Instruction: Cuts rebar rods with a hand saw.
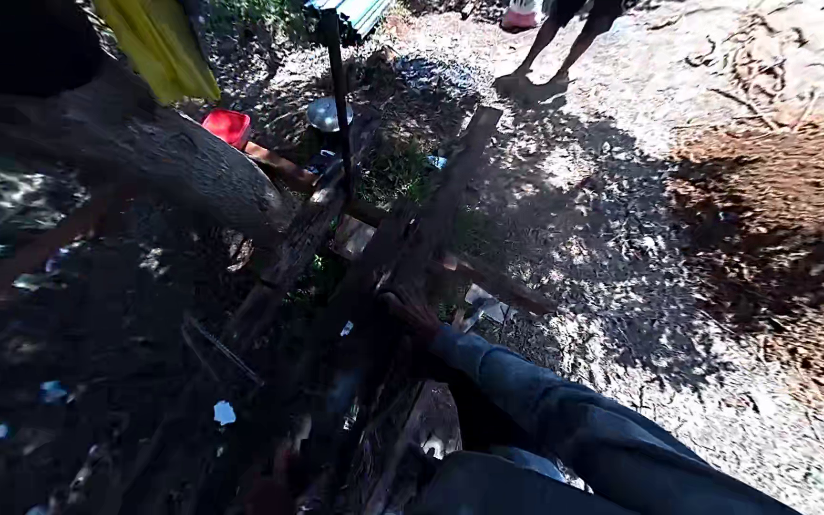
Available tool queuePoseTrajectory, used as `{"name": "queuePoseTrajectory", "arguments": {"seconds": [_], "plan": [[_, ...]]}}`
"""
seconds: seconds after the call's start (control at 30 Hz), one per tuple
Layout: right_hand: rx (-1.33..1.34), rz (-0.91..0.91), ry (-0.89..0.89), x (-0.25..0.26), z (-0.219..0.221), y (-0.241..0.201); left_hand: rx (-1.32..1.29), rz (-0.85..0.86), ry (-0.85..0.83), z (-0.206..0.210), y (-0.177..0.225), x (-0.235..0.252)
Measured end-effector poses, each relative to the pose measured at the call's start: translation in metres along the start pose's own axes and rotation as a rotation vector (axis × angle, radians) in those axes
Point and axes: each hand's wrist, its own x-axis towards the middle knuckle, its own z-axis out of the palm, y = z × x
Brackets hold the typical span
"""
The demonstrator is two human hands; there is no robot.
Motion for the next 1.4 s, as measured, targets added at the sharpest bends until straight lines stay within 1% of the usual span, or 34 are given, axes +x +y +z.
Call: {"name": "queuePoseTrajectory", "arguments": {"seconds": [0.03, 0.1, 0.17, 0.2, 0.23, 0.33, 0.43, 0.63, 0.8, 0.93, 1.03, 1.2, 1.3, 1.4], "plan": [[-0.006, 0.033, 0.002, 0.002, 0.002, 0.001, -0.029, -0.015, -0.014, 0.000, 0.006, 0.003], [-0.013, 0.069, 0.022, 0.006, 0.006, 0.007, -0.085, 0.050, 0.021, 0.001, 0.024, 0.008], [-0.040, 0.031, 0.106, 0.012, 0.003, 0.017, -0.108, 0.128, 0.023, 0.003, 0.041, 0.009], [-0.059, 0.016, 0.119, 0.017, 0.002, 0.022, -0.111, 0.133, -0.009, 0.001, 0.049, 0.007], [-0.077, 0.004, 0.109, 0.022, 0.002, 0.026, -0.123, 0.129, -0.026, -0.001, 0.056, 0.005], [-0.140, -0.033, -0.004, 0.043, 0.000, 0.043, -0.221, 0.068, -0.033, 0.001, 0.077, 0.003], [-0.187, -0.083, -0.042, 0.055, -0.012, 0.058, -0.303, 0.048, -0.021, 0.002, 0.094, 0.003], [-0.202, -0.142, -0.134, 0.062, -0.029, 0.075, -0.148, 0.005, -0.052, 0.015, 0.093, 0.005], [-0.198, -0.171, -0.171, 0.059, -0.042, 0.081, -0.151, 0.021, -0.072, 0.017, 0.088, 0.005], [-0.191, -0.204, -0.158, 0.060, -0.039, 0.088, -0.135, 0.042, -0.074, 0.018, 0.085, 0.006], [-0.217, -0.184, -0.150, 0.051, -0.040, 0.089, -0.156, 0.062, -0.084, 0.019, 0.082, 0.009], [-0.251, -0.104, -0.218, 0.029, -0.058, 0.073, -0.157, 0.081, -0.098, 0.017, 0.079, 0.013], [-0.261, -0.075, -0.198, 0.015, -0.055, 0.078, -0.131, 0.107, -0.089, 0.018, 0.079, 0.014], [-0.214, -0.035, -0.172, -0.004, -0.050, 0.080, -0.114, 0.101, -0.096, 0.015, 0.082, 0.015]]}}
